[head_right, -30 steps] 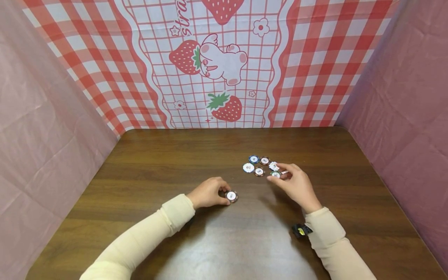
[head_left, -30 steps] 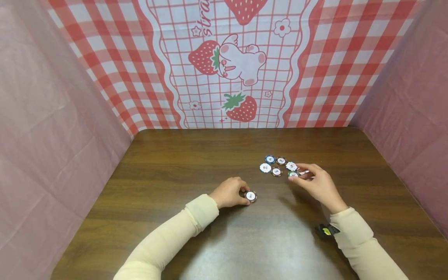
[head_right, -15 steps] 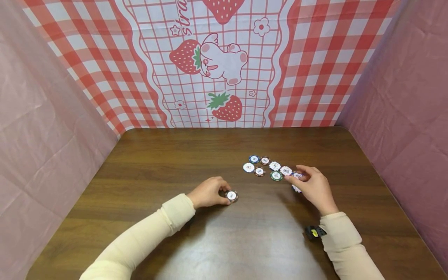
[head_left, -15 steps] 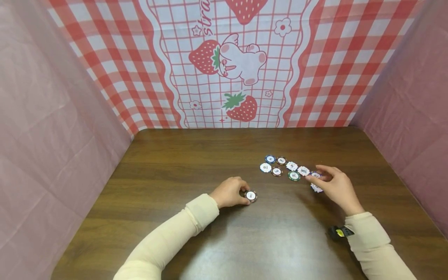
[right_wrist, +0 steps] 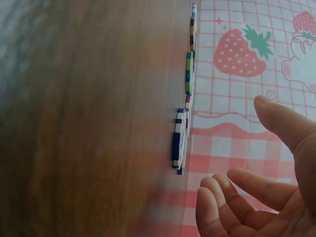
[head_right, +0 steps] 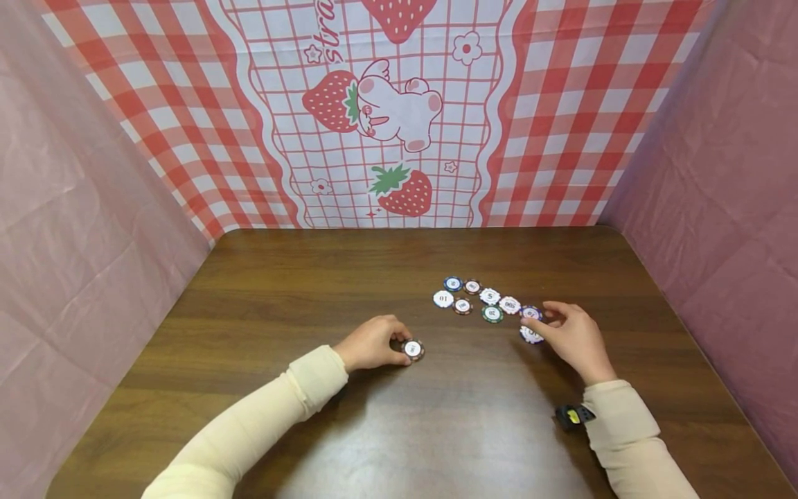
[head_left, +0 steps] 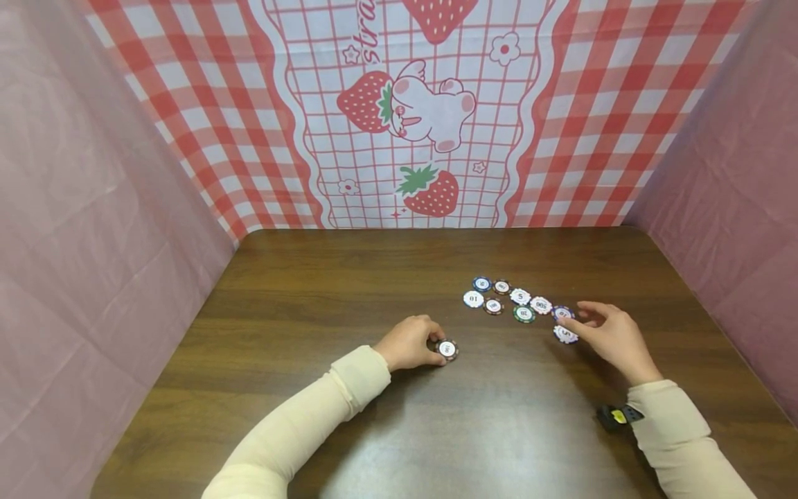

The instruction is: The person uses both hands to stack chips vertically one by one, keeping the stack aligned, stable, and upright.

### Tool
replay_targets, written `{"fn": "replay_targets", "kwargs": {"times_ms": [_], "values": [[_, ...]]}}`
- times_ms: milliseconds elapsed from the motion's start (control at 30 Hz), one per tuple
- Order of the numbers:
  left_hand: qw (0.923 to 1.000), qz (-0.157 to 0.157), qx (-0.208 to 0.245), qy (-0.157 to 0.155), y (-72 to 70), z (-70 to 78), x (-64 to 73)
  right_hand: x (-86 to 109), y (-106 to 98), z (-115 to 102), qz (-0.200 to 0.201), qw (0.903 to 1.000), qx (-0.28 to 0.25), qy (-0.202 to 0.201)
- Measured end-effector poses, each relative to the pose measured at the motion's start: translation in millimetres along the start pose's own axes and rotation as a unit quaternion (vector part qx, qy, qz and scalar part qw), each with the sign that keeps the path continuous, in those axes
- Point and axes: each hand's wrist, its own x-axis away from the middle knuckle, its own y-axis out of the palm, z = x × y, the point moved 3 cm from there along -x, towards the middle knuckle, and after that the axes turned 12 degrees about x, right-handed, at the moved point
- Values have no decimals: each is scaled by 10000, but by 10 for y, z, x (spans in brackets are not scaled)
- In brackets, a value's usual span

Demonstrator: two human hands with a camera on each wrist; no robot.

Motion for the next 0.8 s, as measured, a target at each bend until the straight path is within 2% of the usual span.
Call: {"fn": "replay_targets", "kwargs": {"times_ms": [233,467,800], "values": [[10000,-29,-9,-29,-8,10,4,-14,16,37,-515,9986,44,127],[10000,-54,-39,-52,-4,6,-5,-22,49,87,-1073,9936,359,59],[9999,-51,-84,-23,-3,4,-4,-57,86,93,-1125,9923,500,-158]]}}
